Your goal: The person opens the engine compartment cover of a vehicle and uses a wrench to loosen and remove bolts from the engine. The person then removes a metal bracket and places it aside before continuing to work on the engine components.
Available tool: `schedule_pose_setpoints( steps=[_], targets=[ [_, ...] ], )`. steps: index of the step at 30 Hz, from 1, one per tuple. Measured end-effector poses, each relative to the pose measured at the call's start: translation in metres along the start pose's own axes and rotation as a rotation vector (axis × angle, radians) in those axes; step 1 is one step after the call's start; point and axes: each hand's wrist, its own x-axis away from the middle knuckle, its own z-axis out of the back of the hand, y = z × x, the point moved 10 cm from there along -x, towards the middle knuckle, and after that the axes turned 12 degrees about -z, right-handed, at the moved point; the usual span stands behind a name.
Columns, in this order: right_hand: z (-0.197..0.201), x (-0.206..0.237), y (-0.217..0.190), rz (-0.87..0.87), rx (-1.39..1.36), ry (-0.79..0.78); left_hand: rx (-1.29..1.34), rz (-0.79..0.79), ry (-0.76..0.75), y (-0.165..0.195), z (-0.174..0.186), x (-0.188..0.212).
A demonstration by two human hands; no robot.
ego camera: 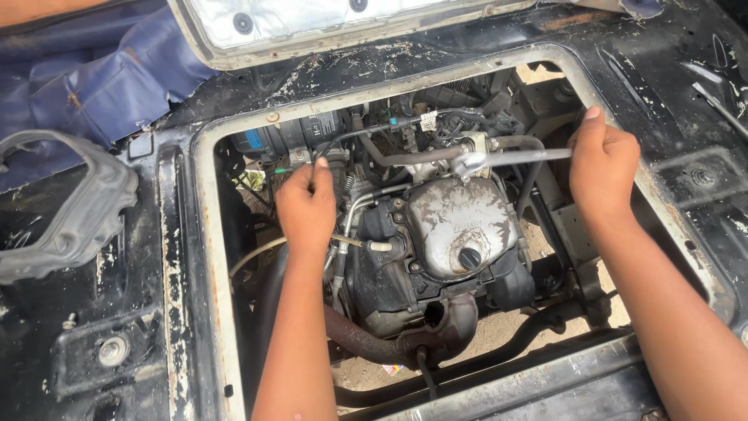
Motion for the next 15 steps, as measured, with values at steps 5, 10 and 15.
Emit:
schedule_pose_setpoints(
  steps=[5,10,15],
  targets=[
    [-0.003,0.012,-0.031,0.074,0.185,-0.012,0.301,-0.139,0.018,0.005,-0.014,-0.005],
    [-0.009,0.020,-0.047,0.092,0.191,-0.041,0.329,-0.151,0.060,0.002,-0.009,-0.013],
    [-0.013,0.026,-0.056,0.122,0.245,-0.047,0.477,-0.003,-0.538,0.040,-0.057,0.003]
  ],
)
